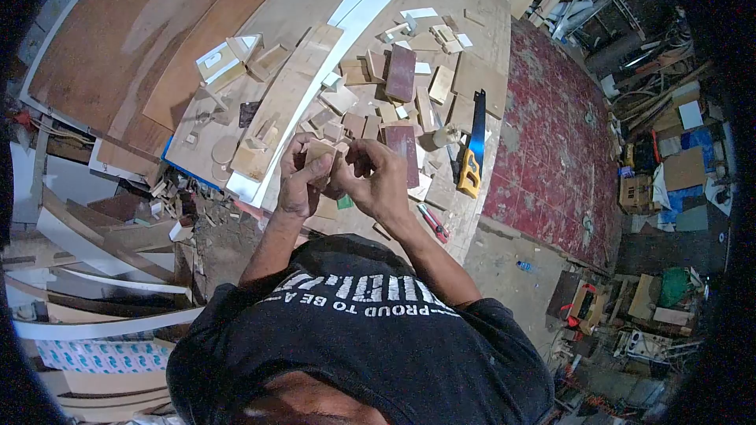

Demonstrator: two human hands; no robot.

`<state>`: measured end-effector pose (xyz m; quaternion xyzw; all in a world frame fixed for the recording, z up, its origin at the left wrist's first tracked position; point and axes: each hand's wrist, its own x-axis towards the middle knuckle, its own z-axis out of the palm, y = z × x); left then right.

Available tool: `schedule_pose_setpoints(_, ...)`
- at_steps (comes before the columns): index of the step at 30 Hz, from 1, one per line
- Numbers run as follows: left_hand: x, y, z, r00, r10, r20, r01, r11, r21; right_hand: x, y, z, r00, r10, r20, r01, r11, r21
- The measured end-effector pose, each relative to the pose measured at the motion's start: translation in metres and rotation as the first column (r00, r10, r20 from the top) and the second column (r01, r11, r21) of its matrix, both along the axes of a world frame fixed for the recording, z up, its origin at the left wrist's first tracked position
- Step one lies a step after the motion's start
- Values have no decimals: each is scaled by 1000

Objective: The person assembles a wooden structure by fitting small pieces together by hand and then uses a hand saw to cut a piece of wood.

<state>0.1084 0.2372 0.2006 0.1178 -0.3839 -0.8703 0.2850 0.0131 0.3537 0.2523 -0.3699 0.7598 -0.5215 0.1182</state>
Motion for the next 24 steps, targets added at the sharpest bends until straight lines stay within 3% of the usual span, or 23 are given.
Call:
schedule_pose_setpoints(3, 1, 2, 1, 1000, 6, 15, -6, 1000, 10, 0, 2, 1, 991, -22, 135, 20, 1000, 19)
schedule_pose_setpoints(5, 0, 3, 0, 998, 52, 34, -49, 995, -86, -5, 2, -5, 856, 3, 517, 28, 998, -52)
schedule_pose_setpoints(7, 2, 3, 1, 999, 35, 28, -33, 996, -78, -1, 2, -4, 854, -6, 520, 41, 998, -57)
schedule_pose_setpoints(9, 1, 2, 1, 1000, 18, 18, -17, 997, -71, 3, 3, -3, 997, -27, 73, 27, 1000, 2)
schedule_pose_setpoints(10, 2, 3, 0, 1000, 18, 6, -18, 998, -60, 4, 4, -1, 1000, -15, -8, 16, 1000, 6)
schedule_pose_setpoints(11, 2, 3, -1, 1000, 21, -8, -22, 998, -52, 4, 4, -2, 1000, -14, -8, 14, 1000, 5)
schedule_pose_setpoints(13, 2, 4, 4, 999, 35, 1, -35, 998, -61, 2, 3, -6, 930, -34, 365, 36, 999, 2)
schedule_pose_setpoints(14, 3, 6, 5, 999, 46, 15, -45, 997, -64, 4, 4, -7, 930, -36, 366, 38, 999, 3)
schedule_pose_setpoints(16, 4, 4, 4, 999, 32, 4, -32, 999, -35, 6, 3, -7, 998, -35, 50, 35, 999, -16)
schedule_pose_setpoints(20, 6, 5, 5, 999, 44, 18, -44, 998, -37, 9, 2, 1, 999, -37, 40, 37, 999, 9)
schedule_pose_setpoints(22, 6, 6, 2, 999, 33, 21, -32, 999, -31, 6, 2, -4, 906, 3, 424, 20, 999, -49)
schedule_pose_setpoints(23, 6, 6, 0, 999, 25, 21, -24, 999, -27, 6, 3, -5, 906, 2, 423, 20, 999, -50)
schedule_pose_setpoints(24, 5, 5, -1, 1000, 24, 19, -23, 999, -28, 9, 4, -4, 982, -13, 189, 18, 999, -26)
